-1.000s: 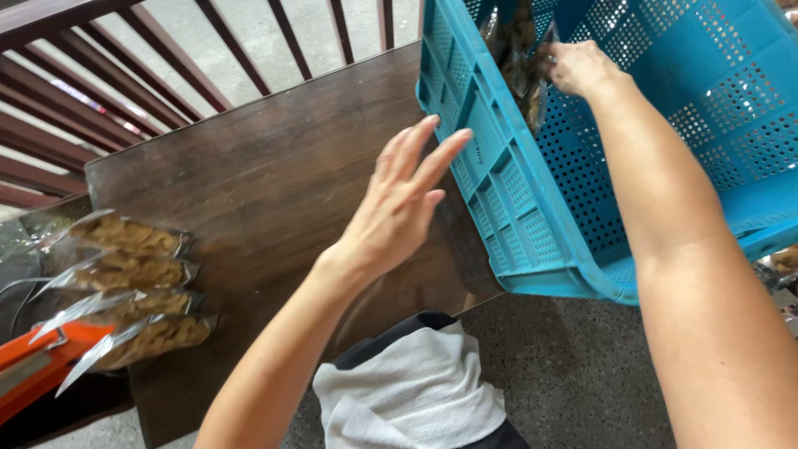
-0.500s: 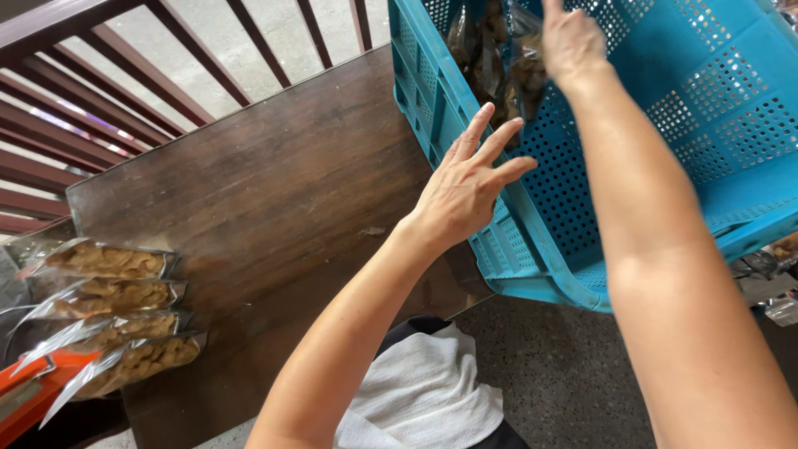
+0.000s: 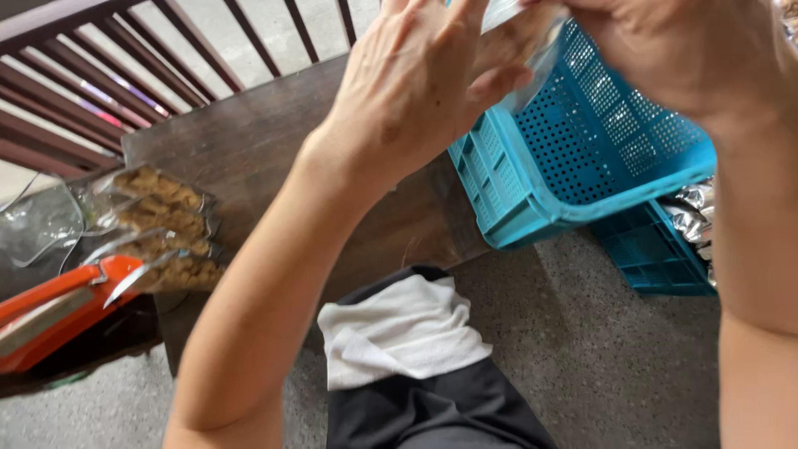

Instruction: The person repeatedly wipes sealed snack packages with a white cloth, then places them on a table. The person handles each package one at a time, wiping the exterior before stacking them.

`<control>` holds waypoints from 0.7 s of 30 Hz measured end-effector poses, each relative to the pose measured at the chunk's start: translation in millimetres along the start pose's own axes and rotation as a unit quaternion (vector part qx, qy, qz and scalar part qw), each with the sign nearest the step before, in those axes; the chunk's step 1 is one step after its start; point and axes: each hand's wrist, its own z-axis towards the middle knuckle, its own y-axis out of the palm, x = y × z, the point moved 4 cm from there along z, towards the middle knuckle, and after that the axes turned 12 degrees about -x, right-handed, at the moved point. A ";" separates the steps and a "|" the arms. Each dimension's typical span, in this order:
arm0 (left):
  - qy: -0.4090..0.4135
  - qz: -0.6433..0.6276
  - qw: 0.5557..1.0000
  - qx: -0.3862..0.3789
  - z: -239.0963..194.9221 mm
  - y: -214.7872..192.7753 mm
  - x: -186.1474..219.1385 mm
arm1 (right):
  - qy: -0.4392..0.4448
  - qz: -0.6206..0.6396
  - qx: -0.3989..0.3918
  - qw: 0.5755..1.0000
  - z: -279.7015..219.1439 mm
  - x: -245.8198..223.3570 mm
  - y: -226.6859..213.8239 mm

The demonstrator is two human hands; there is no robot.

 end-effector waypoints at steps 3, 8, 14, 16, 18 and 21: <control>-0.076 -0.089 0.983 -0.138 -45.8 -30.2 25.0 | -0.047 0.088 -0.009 0.995 16.3 -71.2 -22.0; -0.246 -0.211 0.909 -0.262 -156.3 -40.0 44.7 | -0.022 0.420 -0.029 0.907 -4.0 -156.9 50.1; -0.508 -0.323 0.787 -0.137 -320.0 -5.8 16.8 | 0.345 0.636 -0.267 0.637 -164.9 -189.2 299.4; -0.544 -0.421 0.725 -0.030 -372.4 20.9 10.1 | 0.457 0.508 -0.396 0.614 -241.7 -215.8 369.5; -0.486 -0.550 0.670 0.110 -407.6 52.3 7.8 | 0.549 0.478 -0.431 0.533 -297.4 -240.7 417.1; -0.480 -0.614 0.601 0.176 -443.1 113.2 10.4 | 0.654 0.531 -0.407 0.354 -343.9 -296.6 454.4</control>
